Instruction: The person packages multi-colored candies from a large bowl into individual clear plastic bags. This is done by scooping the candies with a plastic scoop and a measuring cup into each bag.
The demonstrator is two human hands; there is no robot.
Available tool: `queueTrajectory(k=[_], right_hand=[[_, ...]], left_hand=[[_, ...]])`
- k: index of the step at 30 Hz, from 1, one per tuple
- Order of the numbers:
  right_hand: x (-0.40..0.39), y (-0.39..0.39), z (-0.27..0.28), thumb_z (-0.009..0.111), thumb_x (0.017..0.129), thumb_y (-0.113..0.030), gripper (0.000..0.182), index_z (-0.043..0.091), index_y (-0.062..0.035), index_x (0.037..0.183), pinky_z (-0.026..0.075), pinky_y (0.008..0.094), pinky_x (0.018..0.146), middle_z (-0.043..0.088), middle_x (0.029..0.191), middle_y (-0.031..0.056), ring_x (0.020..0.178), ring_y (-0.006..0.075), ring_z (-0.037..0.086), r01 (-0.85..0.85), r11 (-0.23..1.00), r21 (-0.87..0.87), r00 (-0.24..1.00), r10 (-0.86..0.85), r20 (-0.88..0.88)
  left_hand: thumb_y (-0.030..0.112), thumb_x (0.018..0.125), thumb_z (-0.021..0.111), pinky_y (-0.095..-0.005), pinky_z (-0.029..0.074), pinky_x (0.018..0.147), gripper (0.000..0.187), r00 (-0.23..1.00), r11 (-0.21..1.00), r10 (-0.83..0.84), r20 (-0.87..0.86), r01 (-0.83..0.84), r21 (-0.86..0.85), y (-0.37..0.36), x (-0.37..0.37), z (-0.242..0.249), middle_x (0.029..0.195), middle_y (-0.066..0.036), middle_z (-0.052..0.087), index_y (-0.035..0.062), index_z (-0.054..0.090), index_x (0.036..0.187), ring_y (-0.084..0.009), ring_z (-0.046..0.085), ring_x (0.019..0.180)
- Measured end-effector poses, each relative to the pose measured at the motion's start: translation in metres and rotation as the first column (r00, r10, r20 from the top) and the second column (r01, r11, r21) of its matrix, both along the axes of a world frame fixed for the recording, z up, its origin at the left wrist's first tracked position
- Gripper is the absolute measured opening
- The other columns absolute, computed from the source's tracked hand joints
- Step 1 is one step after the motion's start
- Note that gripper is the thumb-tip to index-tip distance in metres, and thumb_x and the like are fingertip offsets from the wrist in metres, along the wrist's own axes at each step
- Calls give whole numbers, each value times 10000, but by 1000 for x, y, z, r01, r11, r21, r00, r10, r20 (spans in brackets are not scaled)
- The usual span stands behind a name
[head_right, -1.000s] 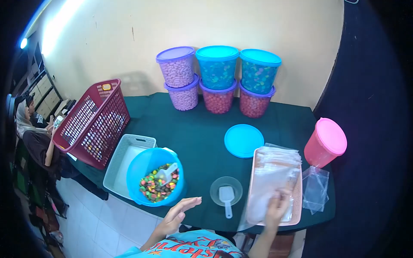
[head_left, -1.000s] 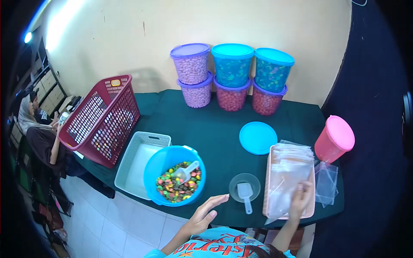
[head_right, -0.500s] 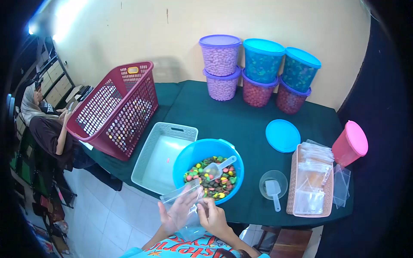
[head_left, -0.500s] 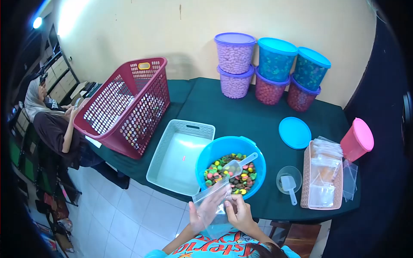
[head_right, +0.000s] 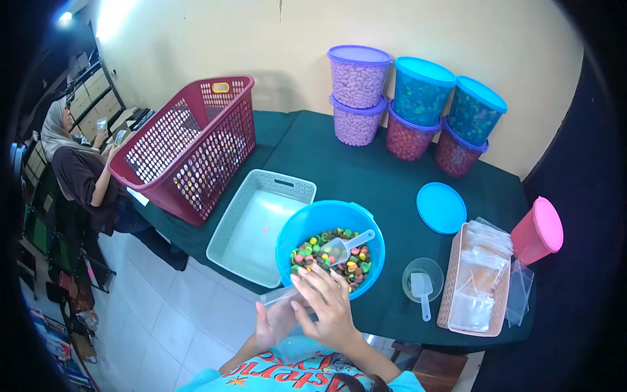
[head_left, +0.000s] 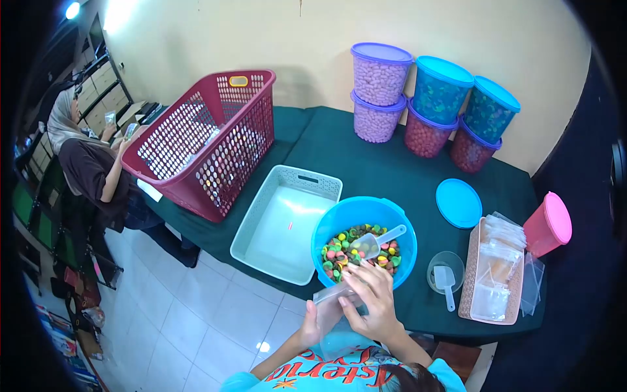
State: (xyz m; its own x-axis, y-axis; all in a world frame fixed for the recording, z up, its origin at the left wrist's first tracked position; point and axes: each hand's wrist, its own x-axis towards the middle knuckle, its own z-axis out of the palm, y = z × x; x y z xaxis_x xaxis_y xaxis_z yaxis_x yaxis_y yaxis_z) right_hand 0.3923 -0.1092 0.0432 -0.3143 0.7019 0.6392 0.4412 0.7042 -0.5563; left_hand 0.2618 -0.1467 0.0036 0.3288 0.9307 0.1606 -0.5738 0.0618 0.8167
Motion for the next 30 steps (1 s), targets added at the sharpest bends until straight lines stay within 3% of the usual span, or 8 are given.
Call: queueTrajectory(k=[4,8,10,15,19,23,27,30], right_hand=[[16,5,-11,643,694,-105,414,563,-63,1097,276,399,947,544,1145,70,1120,235,468,-29,997,78,1000,30,-7],[40,10,-17,678,667,-122,400,580,-39,1045,320,457,936,560,1105,108,1095,291,480,-79,986,146,996,71,57],[49,15,-19,685,658,-114,389,587,-46,1028,326,458,930,558,1108,105,1093,285,481,-149,967,207,989,141,53],[56,19,-25,741,600,-110,319,604,-144,886,387,381,798,550,955,30,921,225,488,-155,906,394,977,199,-74],[69,21,-31,760,568,-115,316,590,-143,833,379,351,717,551,955,21,843,202,473,-286,863,418,934,349,-82],[87,22,10,714,551,-83,278,582,-122,793,320,338,747,585,776,-12,757,171,506,-339,932,130,932,314,178],[105,36,21,660,652,-41,157,576,-105,768,346,316,725,599,770,-3,758,138,555,-571,820,-23,803,564,192],[113,48,22,655,663,-35,151,577,-100,775,358,316,720,609,781,1,730,146,570,-540,836,-96,821,548,157]], left_hand=[[677,807,115,-408,192,1031,913,997,1000,4,82,-5,6,-1,23,3,1340,-193,278,-75,145,1323,-293,281,1245],[678,806,100,-395,190,1032,918,992,993,92,85,-85,-80,-8,45,10,1345,-194,272,-80,150,1321,-284,280,1246],[735,760,91,-390,174,1037,954,993,982,120,7,-118,-150,-13,52,10,1364,-135,276,-18,208,1332,-239,257,1264],[748,750,103,-399,193,1030,968,966,960,256,34,-250,-123,-22,74,12,1352,-140,295,-17,206,1335,-258,281,1252],[699,795,182,-388,225,1008,903,936,935,349,-41,-351,-55,-27,90,11,1278,-168,378,-24,215,1335,-244,345,1203],[677,808,227,-384,261,990,878,870,922,383,-310,-379,77,-27,97,12,1280,-183,375,-28,234,1331,-268,366,1192],[658,812,279,-391,240,1000,857,829,950,310,-465,-284,127,-22,94,21,1320,-203,314,-23,234,1331,-314,334,1210],[645,808,322,-416,229,1004,852,789,925,369,-492,-259,279,-19,79,20,1377,-187,212,-16,219,1337,-308,311,1226]])
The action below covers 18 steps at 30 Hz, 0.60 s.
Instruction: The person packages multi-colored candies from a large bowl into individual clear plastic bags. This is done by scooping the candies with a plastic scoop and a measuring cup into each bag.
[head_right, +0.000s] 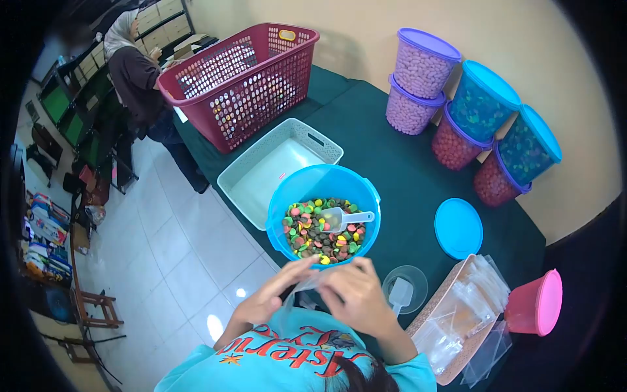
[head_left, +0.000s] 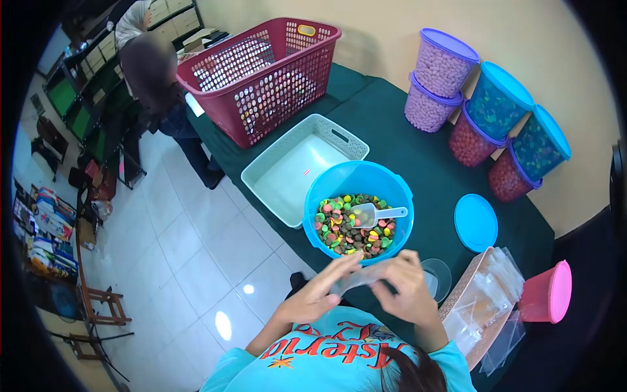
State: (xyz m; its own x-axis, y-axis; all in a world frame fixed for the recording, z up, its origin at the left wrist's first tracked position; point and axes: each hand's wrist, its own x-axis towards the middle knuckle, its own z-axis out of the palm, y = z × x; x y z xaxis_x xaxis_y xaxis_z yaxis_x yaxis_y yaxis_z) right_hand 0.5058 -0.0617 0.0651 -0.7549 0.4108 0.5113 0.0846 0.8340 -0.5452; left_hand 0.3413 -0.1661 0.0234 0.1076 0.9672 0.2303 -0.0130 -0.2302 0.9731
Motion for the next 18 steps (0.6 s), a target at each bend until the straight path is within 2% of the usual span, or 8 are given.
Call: queueTrajectory(k=[2,4,5,8,10,14,16,18], right_hand=[[0,9,7,638,703,-21,130,593,-84,808,352,293,699,641,780,12,684,143,582,181,981,-67,978,-187,-95],[-2,16,7,631,717,-17,130,605,-77,830,343,278,691,658,790,27,670,129,587,352,922,-164,909,-378,-176],[-4,19,4,624,728,-21,114,612,-69,831,340,269,680,664,785,35,665,121,593,408,891,-198,877,-443,-188],[-16,26,-1,618,732,-24,92,611,-58,817,337,263,668,661,756,31,648,131,579,449,866,-219,868,-481,-122],[-30,26,-2,590,750,-29,57,609,-47,801,357,271,684,657,775,49,647,157,560,490,831,-262,842,-530,-106],[-51,24,-4,511,802,-54,83,570,-8,839,404,290,732,639,894,106,730,175,556,371,755,-540,873,-482,-74],[-66,19,-4,477,832,-69,114,537,12,887,419,295,766,618,971,139,822,165,563,167,596,-785,880,-450,-154],[-79,17,-3,449,858,-84,124,502,11,917,428,312,808,587,1039,170,894,169,557,141,534,-834,867,-473,-155]], left_hand=[[631,738,491,-455,273,978,919,996,999,-41,74,40,21,3,-24,0,1389,-159,172,20,189,1353,-298,322,1218],[398,738,656,-426,343,946,756,995,990,21,94,-34,138,5,-45,4,1339,-162,277,17,321,1300,-271,382,1177],[398,738,656,-426,343,946,756,996,991,-2,92,-11,136,8,-53,2,1339,-162,277,17,321,1300,-271,382,1177],[93,721,691,-359,440,858,453,980,981,168,106,-176,75,16,-78,-9,1151,-158,496,-10,512,1125,-231,519,1032],[-64,723,628,-292,491,745,223,934,952,306,182,-305,-35,33,-94,-16,892,-124,614,-31,602,942,-186,599,848],[-83,740,595,-266,505,664,155,949,946,305,84,-312,86,63,-143,-10,805,-122,622,-38,612,887,-159,608,744],[-81,743,591,-268,511,640,142,959,957,269,88,-276,85,78,-161,-5,794,-123,618,-39,611,878,-160,607,732],[-76,753,578,-242,464,627,125,959,969,231,164,-241,45,94,-173,4,775,-106,600,-35,592,870,-138,584,698]])
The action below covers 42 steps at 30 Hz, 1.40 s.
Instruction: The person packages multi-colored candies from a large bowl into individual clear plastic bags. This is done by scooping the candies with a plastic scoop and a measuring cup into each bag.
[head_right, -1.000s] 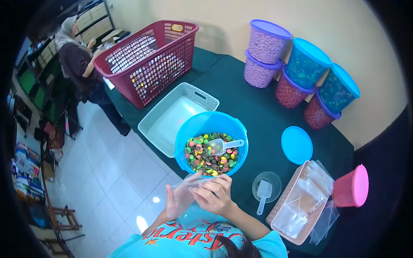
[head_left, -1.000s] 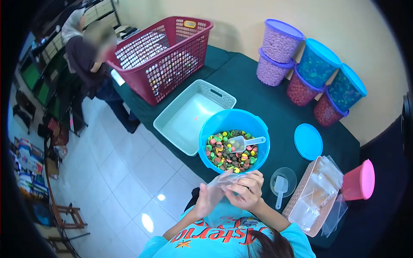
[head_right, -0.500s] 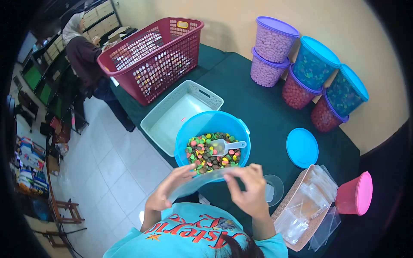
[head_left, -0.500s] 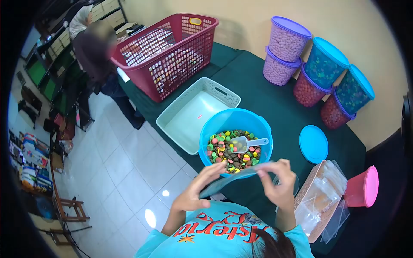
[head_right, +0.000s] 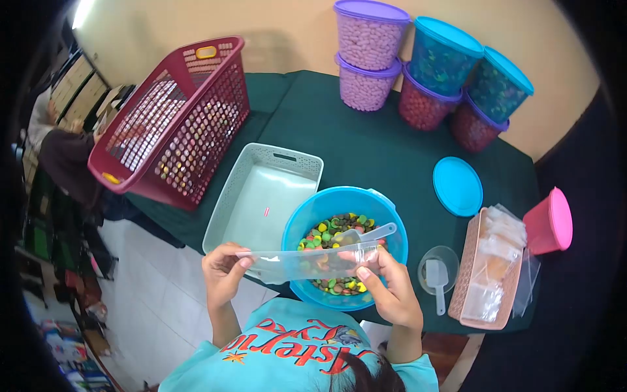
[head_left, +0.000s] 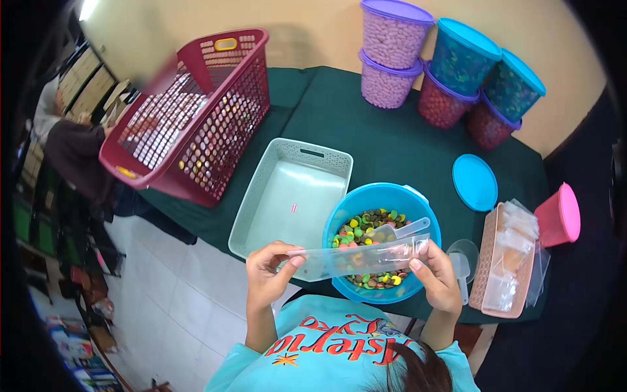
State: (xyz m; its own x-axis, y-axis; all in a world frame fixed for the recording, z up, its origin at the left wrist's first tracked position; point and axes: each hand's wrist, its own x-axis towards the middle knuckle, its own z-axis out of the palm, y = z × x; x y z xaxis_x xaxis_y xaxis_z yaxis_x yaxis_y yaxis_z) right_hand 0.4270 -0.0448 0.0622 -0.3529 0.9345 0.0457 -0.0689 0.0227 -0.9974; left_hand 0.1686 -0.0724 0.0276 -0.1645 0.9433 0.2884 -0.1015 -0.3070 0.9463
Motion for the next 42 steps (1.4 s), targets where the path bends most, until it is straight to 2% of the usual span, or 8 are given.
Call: queueTrajectory(k=[5,10,13,14,16,21,25,42], right_hand=[[-20,-11,-6,399,900,-115,87,393,-29,893,444,304,815,561,1081,207,943,173,553,240,966,-97,970,-243,-22],[-36,-25,-8,423,878,-146,111,413,-44,921,427,273,788,546,1100,226,880,151,556,414,896,-160,898,-431,-92],[-44,-33,-11,421,885,-147,94,393,-60,908,437,278,783,529,1124,238,978,188,548,487,858,-161,860,-504,-85],[-46,-35,-12,421,885,-147,94,393,-60,908,437,278,783,529,1124,238,978,188,548,504,848,-164,850,-521,-80],[-50,-38,-16,382,909,-101,71,365,-34,921,454,294,774,524,1124,240,990,158,518,465,871,-156,873,-481,-81],[-66,-43,-23,436,890,-89,93,413,-4,917,442,267,757,582,942,118,848,126,557,463,862,-208,878,-478,-27],[-59,-48,-25,442,883,-84,107,418,9,931,438,264,718,549,870,80,817,127,557,402,889,-220,907,-419,-39],[-9,-28,-2,472,848,-1,238,431,37,1079,425,280,848,523,1110,134,1039,165,512,-115,988,-103,992,109,-62]], left_hand=[[-10,675,685,-345,500,786,427,913,907,-404,61,409,-101,35,-30,-5,977,-141,580,-44,523,1069,-202,582,875],[4,653,694,-349,489,797,454,860,820,-508,39,498,-281,56,-32,-15,990,-147,580,-36,529,1074,-219,580,871],[81,623,730,-386,449,802,439,897,962,114,-426,8,274,59,-26,-15,935,-112,594,8,569,1025,-246,562,890],[81,623,730,-386,449,802,439,901,963,94,-424,26,270,59,-24,-11,935,-112,594,8,569,1025,-246,562,890],[130,622,742,-443,406,855,428,929,766,-18,-369,250,593,52,-12,5,950,-78,598,59,585,1013,-218,561,925],[282,609,757,-546,160,999,627,467,749,-157,-870,631,203,47,41,14,1178,-26,509,134,508,1165,-225,449,1143],[265,578,760,-524,59,1024,675,482,772,-98,-870,589,239,37,48,6,1214,-32,488,121,496,1182,-227,407,1187],[239,534,781,-437,282,962,721,502,966,68,-862,184,183,-6,69,12,1190,-86,519,50,497,1170,-234,498,1093]])
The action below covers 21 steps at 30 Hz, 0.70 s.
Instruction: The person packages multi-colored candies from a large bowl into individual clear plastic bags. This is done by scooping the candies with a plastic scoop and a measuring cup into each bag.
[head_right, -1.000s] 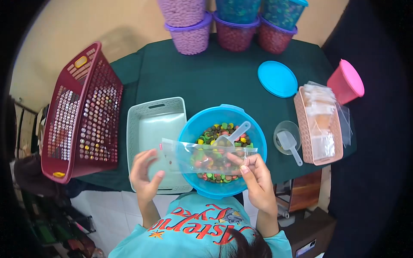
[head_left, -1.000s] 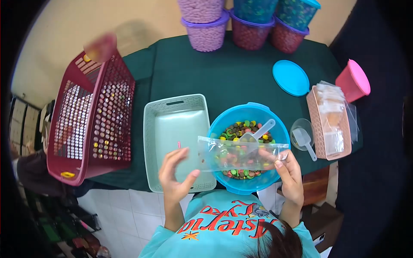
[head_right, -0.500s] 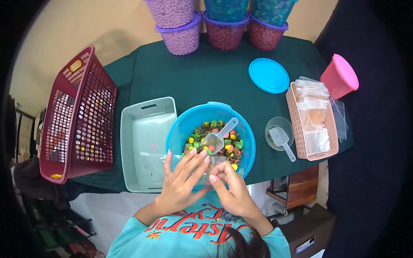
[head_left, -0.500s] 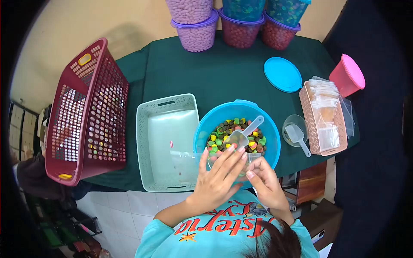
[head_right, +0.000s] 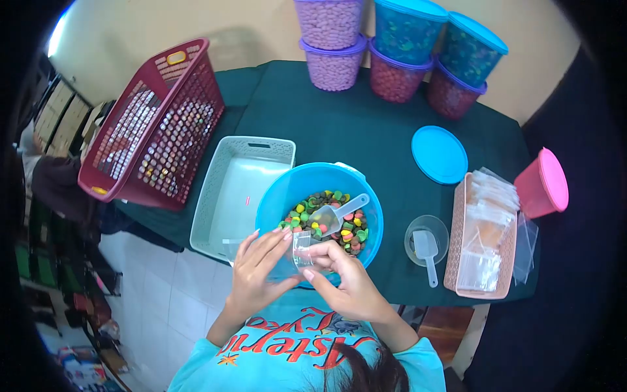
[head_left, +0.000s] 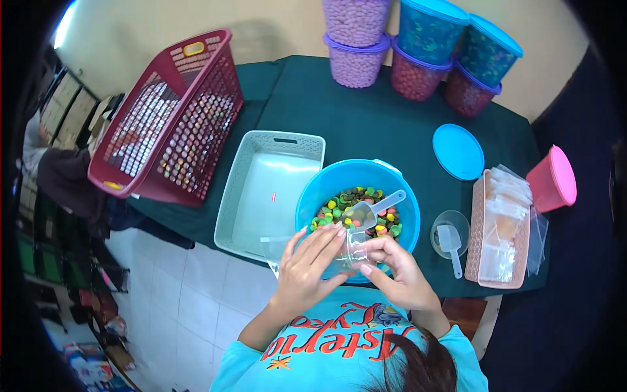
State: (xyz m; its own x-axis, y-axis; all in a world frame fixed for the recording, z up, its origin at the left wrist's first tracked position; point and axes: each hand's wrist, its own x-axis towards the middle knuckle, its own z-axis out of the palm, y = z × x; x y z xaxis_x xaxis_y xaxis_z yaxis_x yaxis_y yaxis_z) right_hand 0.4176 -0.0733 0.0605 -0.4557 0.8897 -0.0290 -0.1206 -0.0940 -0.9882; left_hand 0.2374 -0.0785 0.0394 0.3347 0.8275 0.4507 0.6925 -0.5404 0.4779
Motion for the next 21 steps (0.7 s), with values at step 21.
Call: queueTrajectory(k=[21], right_hand=[[3,58,-15,552,810,-110,174,582,-6,946,456,283,703,600,850,85,758,148,570,-253,931,263,952,191,240]], left_hand=[[253,501,824,-386,414,874,785,855,922,376,356,-307,-235,-79,0,-43,1141,-135,549,9,497,1171,-262,555,1009]])
